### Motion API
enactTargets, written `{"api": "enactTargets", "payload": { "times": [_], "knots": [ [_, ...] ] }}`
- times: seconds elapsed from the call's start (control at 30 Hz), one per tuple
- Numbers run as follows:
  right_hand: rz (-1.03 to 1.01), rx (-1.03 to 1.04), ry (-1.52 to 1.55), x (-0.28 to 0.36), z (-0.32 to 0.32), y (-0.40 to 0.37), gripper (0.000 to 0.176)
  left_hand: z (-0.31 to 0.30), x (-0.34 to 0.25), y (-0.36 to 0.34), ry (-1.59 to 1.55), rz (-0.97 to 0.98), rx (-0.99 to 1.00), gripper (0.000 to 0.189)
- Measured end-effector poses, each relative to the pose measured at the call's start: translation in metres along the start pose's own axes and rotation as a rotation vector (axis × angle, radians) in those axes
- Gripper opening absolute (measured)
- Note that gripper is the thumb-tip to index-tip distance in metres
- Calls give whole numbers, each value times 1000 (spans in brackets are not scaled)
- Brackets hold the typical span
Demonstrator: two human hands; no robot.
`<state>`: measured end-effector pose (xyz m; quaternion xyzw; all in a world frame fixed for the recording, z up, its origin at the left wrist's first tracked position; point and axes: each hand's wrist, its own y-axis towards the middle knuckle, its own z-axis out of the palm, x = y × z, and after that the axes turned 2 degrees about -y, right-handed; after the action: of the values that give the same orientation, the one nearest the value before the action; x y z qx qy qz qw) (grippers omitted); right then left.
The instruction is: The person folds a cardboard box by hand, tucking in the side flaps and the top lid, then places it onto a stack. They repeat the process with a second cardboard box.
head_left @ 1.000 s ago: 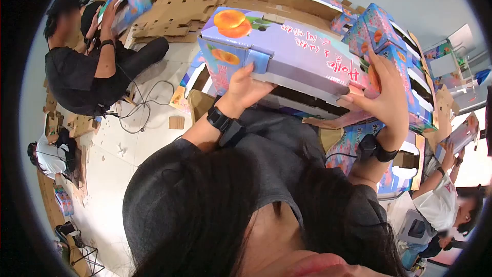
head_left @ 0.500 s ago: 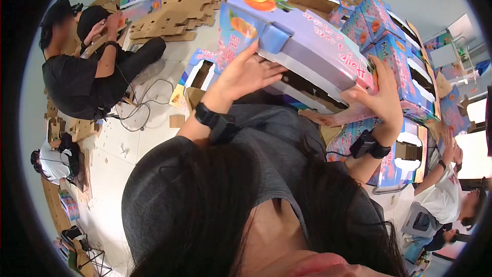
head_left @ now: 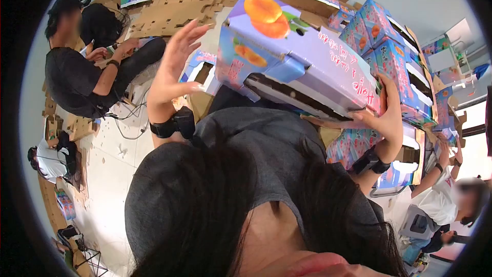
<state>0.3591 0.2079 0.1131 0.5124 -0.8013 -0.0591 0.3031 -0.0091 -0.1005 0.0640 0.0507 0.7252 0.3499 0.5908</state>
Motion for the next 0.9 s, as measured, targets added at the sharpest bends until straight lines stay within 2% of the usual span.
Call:
{"api": "enactTargets", "payload": {
  "times": [0.07,0.17,0.2,0.27,0.37,0.4,0.47,0.57,0.6,0.63,0.67,0.7,0.73,0.8,0.9],
  "knots": [
    [15,-29,-47,12,-1,-9,102,-2,6,-6,244,-82,72,119],
    [10,-53,-161,34,-3,-19,104,-9,27,-19,271,-394,193,126],
    [-9,-52,-167,39,-4,-20,105,3,17,-15,208,-463,132,122],
    [-48,-34,-163,50,-6,-21,106,-1,21,-15,181,-471,182,121],
    [-21,1,-253,53,-8,-22,106,7,18,-16,-100,-545,88,118],
    [3,16,-298,53,-8,-23,106,12,27,-16,-115,-485,57,118],
    [45,-41,-464,54,-5,-24,107,10,46,-17,-72,-339,69,112],
    [117,-174,-627,46,7,-21,98,16,45,-6,-216,-470,34,105],
    [106,-242,-654,42,12,-18,96,12,69,-14,-97,-360,-66,95],
    [95,-310,-682,36,17,-15,94,12,74,-12,-119,-422,-149,93],
    [68,-334,-660,29,19,-13,80,15,78,-10,-142,-483,-231,90],
    [20,-307,-621,24,22,-10,76,19,80,-6,-165,-546,-311,88],
    [-27,-279,-582,18,26,-7,73,25,75,2,-129,-481,-307,83],
    [-159,-241,-513,12,37,-1,61,28,90,10,-82,-508,-401,80],
    [-163,-121,-375,14,58,7,60,18,113,17,-80,-546,-478,76]
  ]
}}
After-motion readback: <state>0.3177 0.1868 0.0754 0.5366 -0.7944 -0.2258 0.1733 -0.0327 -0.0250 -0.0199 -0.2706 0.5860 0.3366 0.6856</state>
